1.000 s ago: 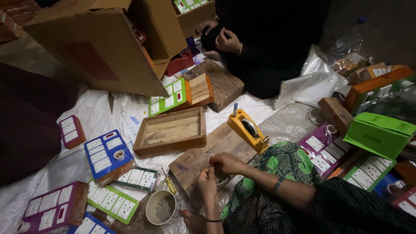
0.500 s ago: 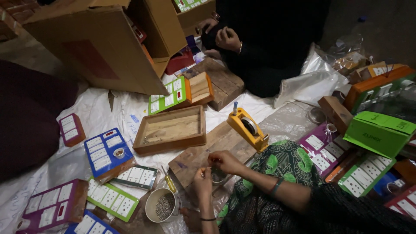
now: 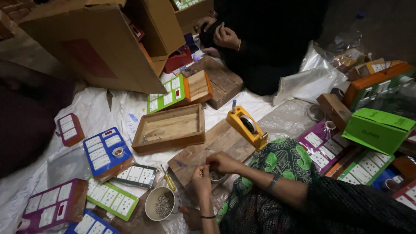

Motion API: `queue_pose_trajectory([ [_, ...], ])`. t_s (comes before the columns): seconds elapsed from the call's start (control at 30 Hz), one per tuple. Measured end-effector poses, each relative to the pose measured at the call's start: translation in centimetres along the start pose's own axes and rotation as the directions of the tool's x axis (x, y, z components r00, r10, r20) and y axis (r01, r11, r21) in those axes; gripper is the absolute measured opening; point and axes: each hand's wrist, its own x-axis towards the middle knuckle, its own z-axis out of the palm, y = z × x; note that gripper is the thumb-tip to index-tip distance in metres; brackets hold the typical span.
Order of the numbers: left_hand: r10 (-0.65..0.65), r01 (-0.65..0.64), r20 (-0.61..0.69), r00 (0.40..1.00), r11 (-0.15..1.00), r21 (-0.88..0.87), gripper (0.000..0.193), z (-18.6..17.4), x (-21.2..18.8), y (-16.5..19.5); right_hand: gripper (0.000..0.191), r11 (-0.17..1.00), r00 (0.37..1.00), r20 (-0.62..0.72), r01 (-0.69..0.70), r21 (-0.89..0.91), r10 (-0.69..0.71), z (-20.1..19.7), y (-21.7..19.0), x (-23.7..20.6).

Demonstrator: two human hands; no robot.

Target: The person sits on the floor and repeatedly picks small metal fasteners from a paper cup, inserting them into pre-drilled holes on wooden box components. Another person nearby assembles similar wooden boxes and places them into a large cardboard box. The camera wearer continues the repetitive fastener-insertion task throughout the clip.

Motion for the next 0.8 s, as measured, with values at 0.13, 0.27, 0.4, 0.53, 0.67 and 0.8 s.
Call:
queue_pose_trajectory([
  [0.13,0.058,-0.058,-0.023,0.998,0.998,0.011,0.022,-0.2,-0.4,0.6,0.016,0.988,0.99,-0.098,-0.085,0.129,0.098,0.4,0.1,-0.1],
  [0.27,0.052,-0.048,-0.043,0.998,0.996,0.075,0.023,-0.3,-0.5,0.7,0.024,0.999,0.999,-0.027,0.04,-0.021,-0.041,0.7,1.0,0.3],
  [0.4,0.057,-0.052,-0.067,0.996,0.996,0.076,0.022,-0.2,-0.1,0.2,0.022,0.99,0.988,-0.145,0.073,0.12,-0.055,0.8,1.5,0.6],
  [0.53,0.076,-0.075,-0.066,0.995,0.997,0.022,0.025,0.0,0.3,-0.5,0.016,0.995,0.999,-0.014,0.046,0.093,-0.045,0.7,0.8,0.4],
  [0.67,0.124,-0.124,-0.008,0.992,0.99,-0.064,0.023,0.1,0.4,-1.0,0.014,0.979,0.992,0.04,-0.121,0.165,0.116,0.6,0.4,0.1],
  [0.8,-0.032,0.049,0.114,0.993,0.988,-0.146,0.024,0.3,0.4,-1.3,0.011,0.965,0.998,0.009,-0.063,0.255,0.062,0.6,1.7,-0.1],
])
